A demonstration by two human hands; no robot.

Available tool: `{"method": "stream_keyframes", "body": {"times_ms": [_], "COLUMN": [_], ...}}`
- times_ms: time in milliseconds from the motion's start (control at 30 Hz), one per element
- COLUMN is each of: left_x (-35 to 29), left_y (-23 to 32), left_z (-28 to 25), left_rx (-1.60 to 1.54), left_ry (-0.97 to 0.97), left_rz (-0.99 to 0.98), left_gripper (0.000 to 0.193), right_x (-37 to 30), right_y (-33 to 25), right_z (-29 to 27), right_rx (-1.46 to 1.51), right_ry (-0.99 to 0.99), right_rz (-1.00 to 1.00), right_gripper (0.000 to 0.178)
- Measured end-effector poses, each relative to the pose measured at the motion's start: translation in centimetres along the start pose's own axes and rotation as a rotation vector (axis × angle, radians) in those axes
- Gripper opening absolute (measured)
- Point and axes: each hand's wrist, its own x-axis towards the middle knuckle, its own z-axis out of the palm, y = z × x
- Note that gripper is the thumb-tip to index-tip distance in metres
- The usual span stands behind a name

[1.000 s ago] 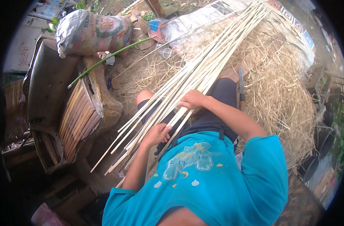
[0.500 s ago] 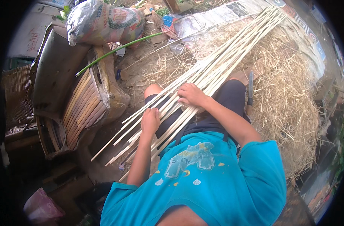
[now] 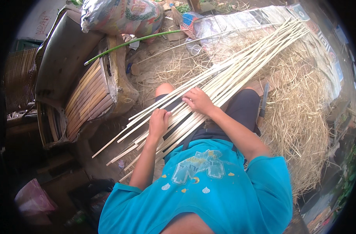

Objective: The person sits on a pile of straw and uses a knife to split long bamboo stalks into thin strips. They repeatedly shave the stalks against a wooden board, gather the finished strips, and finally stand to place the bundle against a wall.

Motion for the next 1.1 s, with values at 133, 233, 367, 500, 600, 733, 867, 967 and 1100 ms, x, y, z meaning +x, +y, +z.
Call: {"method": "stream_keyframes", "body": {"times_ms": [133, 233, 367, 500, 600, 733, 867, 967, 1100], "left_x": [-0.7, -0.3, -1.1, -2.2, -2.0, -2.7, -4.5, -6.0, -8.5], "left_y": [0.0, 1.0, 0.7, 0.3, 0.2, -0.7, -1.5, -1.8, -2.2], "left_z": [-0.7, -2.4, -3.1, -3.3, -4.5, -5.5, -6.7, -8.1, -9.3], "left_rx": [0.003, -0.088, -0.156, -0.149, -0.213, -0.179, -0.164, -0.116, 0.0], "left_ry": [-0.026, -0.212, -0.176, 0.125, 0.195, 0.31, 0.39, 0.446, 0.459], "left_rz": [0.062, -0.196, -0.18, -0.001, -0.142, -0.162, -0.248, -0.283, -0.323], "left_gripper": [0.024, 0.028, 0.021, 0.013, 0.012, 0.011, 0.012, 0.012, 0.01], "right_x": [4.5, 6.5, 7.0, 7.6, 8.3, 8.6, 6.2, 4.6, 4.2], "right_y": [-2.3, -3.1, -3.0, -3.3, -3.1, -3.0, -3.1, -3.7, -4.5], "right_z": [3.7, 6.9, 8.5, 8.8, 8.2, 5.4, 4.6, 5.2, 6.3], "right_rx": [0.076, 0.067, -0.018, 0.035, 0.373, 1.123, 0.707, 0.201, 0.136], "right_ry": [-0.075, -0.108, -0.301, -0.368, -0.334, -0.214, -0.277, -0.303, -0.285], "right_rz": [-0.002, -0.065, 0.083, 0.234, 0.362, 0.621, 0.41, 0.121, 0.063], "right_gripper": [0.019, 0.031, 0.025, 0.022, 0.02, 0.023, 0.02, 0.017, 0.017]}}
